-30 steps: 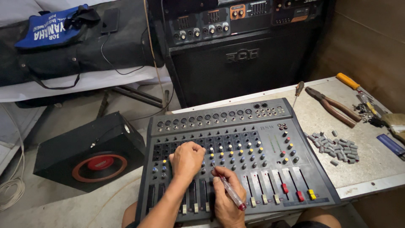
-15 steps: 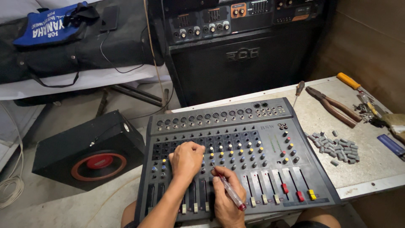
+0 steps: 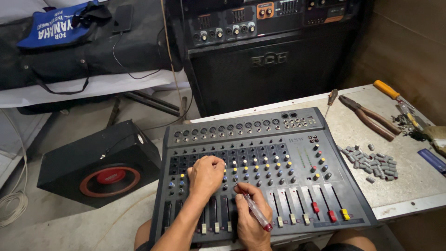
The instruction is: The person sits at a workbench and replaces the knobs on an audio mixing console. They pull old knobs off the fader and potentiometer shafts, pick new knobs one at a time from a pile on the bench, and press each one onto a shaft, occasionally using a small screwdriver-like tool to help seat or remove knobs.
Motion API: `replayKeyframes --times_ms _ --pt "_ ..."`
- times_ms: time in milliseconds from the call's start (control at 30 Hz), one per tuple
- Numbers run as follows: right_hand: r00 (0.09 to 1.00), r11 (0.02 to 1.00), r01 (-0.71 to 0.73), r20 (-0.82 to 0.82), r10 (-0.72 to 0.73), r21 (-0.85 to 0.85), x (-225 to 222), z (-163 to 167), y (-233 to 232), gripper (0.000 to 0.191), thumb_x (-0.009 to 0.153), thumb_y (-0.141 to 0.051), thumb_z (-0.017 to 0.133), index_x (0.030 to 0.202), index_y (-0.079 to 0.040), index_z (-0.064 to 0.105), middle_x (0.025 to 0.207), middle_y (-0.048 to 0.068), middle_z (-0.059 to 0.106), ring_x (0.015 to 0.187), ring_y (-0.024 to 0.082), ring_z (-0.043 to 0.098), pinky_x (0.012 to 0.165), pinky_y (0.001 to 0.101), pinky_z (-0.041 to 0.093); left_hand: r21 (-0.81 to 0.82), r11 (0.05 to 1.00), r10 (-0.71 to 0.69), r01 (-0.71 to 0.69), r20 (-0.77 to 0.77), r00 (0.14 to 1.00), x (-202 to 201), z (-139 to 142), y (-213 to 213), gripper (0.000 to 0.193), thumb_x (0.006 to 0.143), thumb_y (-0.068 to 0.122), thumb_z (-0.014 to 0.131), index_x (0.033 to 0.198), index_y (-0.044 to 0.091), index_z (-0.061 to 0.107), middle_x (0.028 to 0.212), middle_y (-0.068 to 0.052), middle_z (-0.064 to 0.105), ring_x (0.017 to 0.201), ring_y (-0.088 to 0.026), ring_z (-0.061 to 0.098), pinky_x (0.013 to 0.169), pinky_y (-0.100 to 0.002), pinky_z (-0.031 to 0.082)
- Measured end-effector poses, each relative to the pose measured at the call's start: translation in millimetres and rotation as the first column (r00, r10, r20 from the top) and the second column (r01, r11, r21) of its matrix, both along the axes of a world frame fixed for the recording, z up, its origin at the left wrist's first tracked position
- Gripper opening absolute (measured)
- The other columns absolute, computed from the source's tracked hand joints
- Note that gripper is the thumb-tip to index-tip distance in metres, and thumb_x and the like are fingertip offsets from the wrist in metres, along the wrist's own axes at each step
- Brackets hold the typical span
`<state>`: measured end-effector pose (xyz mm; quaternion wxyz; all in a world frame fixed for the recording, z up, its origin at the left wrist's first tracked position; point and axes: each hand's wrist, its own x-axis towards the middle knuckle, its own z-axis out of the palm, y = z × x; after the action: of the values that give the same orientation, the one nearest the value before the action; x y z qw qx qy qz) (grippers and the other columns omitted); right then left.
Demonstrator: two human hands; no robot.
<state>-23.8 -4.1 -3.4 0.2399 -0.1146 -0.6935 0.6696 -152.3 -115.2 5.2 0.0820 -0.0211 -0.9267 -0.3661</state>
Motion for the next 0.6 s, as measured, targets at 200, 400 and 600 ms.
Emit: replayKeyframes --times_ms 200,400,600 --pt "1.0 1.0 -0.007 0.005 0.008 -0.024 0.0 -0.4 -0.5 0.026 0.091 -0.01 0.065 0.115 0.0 0.071 0.101 0.009 0.08 0.093 0.015 0.074 0.084 0.029 0.057 -0.013 1.0 -0.01 0.01 -0.021 1.0 0.5 -4.4 -0.9 0.019 0.084 0.029 0.067 0.083 0.015 0.079 0.093 -0.005 0.075 0.097 -0.027 0.069 0.089 -0.046 0.05" --pt "1.0 1.0 -0.012 0.005 0.012 -0.016 -0.1 -1.7 0.3 0.026 0.091 -0.01 0.065 0.114 0.0 0.071 0.102 0.01 0.08 0.093 0.015 0.074 0.085 0.0291 0.057 -0.006 0.999 -0.033 0.033 -0.018 0.999 -1.4 -6.9 -4.5 0.018 0.084 0.029 0.068 0.086 0.016 0.08 0.093 -0.004 0.074 0.097 -0.027 0.069 0.089 -0.046 0.05" --pt "1.0 1.0 -0.009 -0.011 0.009 0.0 -1.4 -3.6 1.4 0.026 0.091 -0.01 0.065 0.114 0.0 0.071 0.101 0.01 0.08 0.094 0.015 0.075 0.085 0.0289 0.057 0.0 0.999 -0.04 0.04 -0.002 0.999 -2.3 -5.4 -4.6 0.018 0.084 0.029 0.068 0.086 0.017 0.08 0.094 -0.004 0.074 0.098 -0.026 0.069 0.088 -0.046 0.05"
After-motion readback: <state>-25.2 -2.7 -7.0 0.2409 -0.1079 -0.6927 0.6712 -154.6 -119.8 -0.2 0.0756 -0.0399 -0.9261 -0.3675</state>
